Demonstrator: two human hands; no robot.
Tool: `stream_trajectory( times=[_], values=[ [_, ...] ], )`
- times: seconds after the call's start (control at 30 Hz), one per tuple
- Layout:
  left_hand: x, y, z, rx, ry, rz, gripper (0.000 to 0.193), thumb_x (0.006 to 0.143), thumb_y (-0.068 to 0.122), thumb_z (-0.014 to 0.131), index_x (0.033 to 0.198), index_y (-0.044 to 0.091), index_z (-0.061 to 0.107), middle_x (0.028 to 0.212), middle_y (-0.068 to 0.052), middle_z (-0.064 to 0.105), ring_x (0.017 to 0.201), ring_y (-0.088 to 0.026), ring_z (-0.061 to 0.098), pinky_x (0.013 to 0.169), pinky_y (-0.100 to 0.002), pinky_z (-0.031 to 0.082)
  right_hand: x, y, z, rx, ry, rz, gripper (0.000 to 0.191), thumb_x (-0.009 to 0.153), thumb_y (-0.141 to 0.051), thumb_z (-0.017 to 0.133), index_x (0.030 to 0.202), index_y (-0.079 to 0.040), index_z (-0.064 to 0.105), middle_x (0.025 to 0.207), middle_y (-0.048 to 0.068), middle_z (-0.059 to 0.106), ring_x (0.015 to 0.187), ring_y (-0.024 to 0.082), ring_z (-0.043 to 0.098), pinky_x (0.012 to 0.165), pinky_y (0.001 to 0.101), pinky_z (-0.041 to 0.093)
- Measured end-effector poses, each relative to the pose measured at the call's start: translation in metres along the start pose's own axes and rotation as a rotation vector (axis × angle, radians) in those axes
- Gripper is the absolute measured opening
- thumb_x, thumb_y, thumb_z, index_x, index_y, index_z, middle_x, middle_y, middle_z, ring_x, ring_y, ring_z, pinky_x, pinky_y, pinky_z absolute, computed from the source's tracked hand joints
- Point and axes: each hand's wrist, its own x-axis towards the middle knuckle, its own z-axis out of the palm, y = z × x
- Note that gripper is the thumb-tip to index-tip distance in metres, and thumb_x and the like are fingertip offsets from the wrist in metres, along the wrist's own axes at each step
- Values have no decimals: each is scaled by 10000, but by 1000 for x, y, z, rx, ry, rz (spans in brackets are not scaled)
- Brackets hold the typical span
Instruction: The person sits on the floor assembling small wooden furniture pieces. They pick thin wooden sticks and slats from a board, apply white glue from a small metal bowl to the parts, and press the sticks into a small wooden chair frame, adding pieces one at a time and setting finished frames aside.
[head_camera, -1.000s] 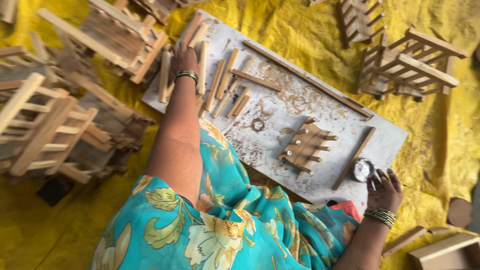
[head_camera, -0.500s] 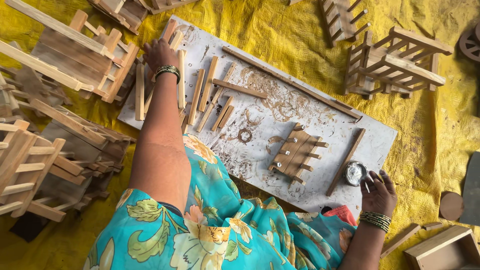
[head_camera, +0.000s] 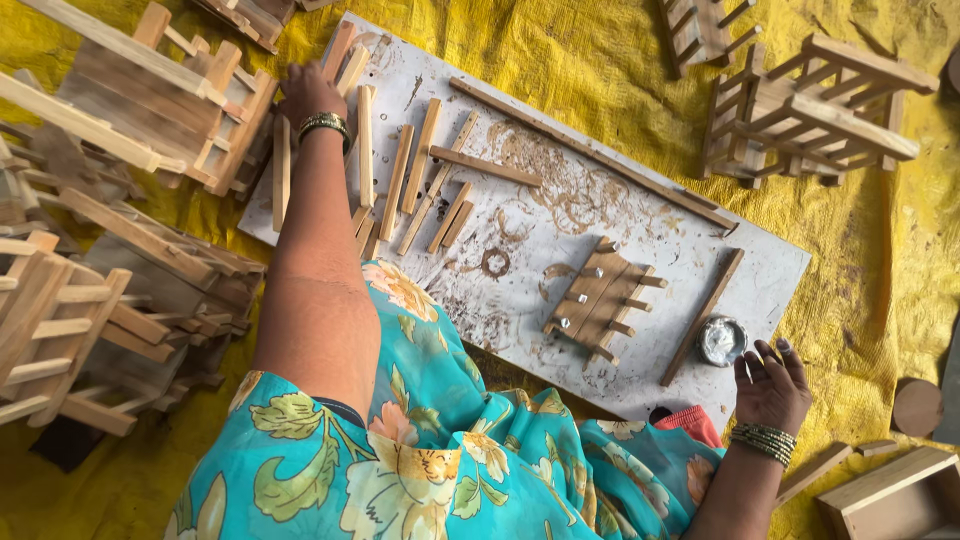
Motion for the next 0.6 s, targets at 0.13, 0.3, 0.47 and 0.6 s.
stream_trajectory(
  times=[0.13,0.3,0.47,0.6],
  values=[
    [5,-1,2,-17,-2,-40,230,960,136,667,1186,91,684,1363,-138,533,1267,-340,549,1036,-457,515,1,-2,-1,-4,-24,-2,303,1029,44,551,1280,-88,658,1172,128,728,988,241,695,938,442,565],
    [1,5,4,103,-19,-2,275,907,46,669,1179,16,642,1392,-142,522,1238,-356,557,955,-441,547,-3,-5,0,17,-29,5,308,1034,45,547,1292,-81,658,1167,127,731,993,239,701,941,446,575],
    [-7,18,1,139,318,284,319,927,69,729,1221,27,614,1290,-167,612,1213,-352,591,994,-455,530,-4,-5,3,-5,22,-24,309,1017,48,557,1281,-67,670,1152,132,741,982,247,713,928,455,590],
    [-10,40,-14,-90,472,399,337,861,98,770,1155,26,621,1204,-174,664,1135,-342,638,945,-430,557,1,-4,3,54,-22,-13,303,1020,55,562,1270,-80,667,1148,126,742,972,250,713,912,446,588]
  ],
)
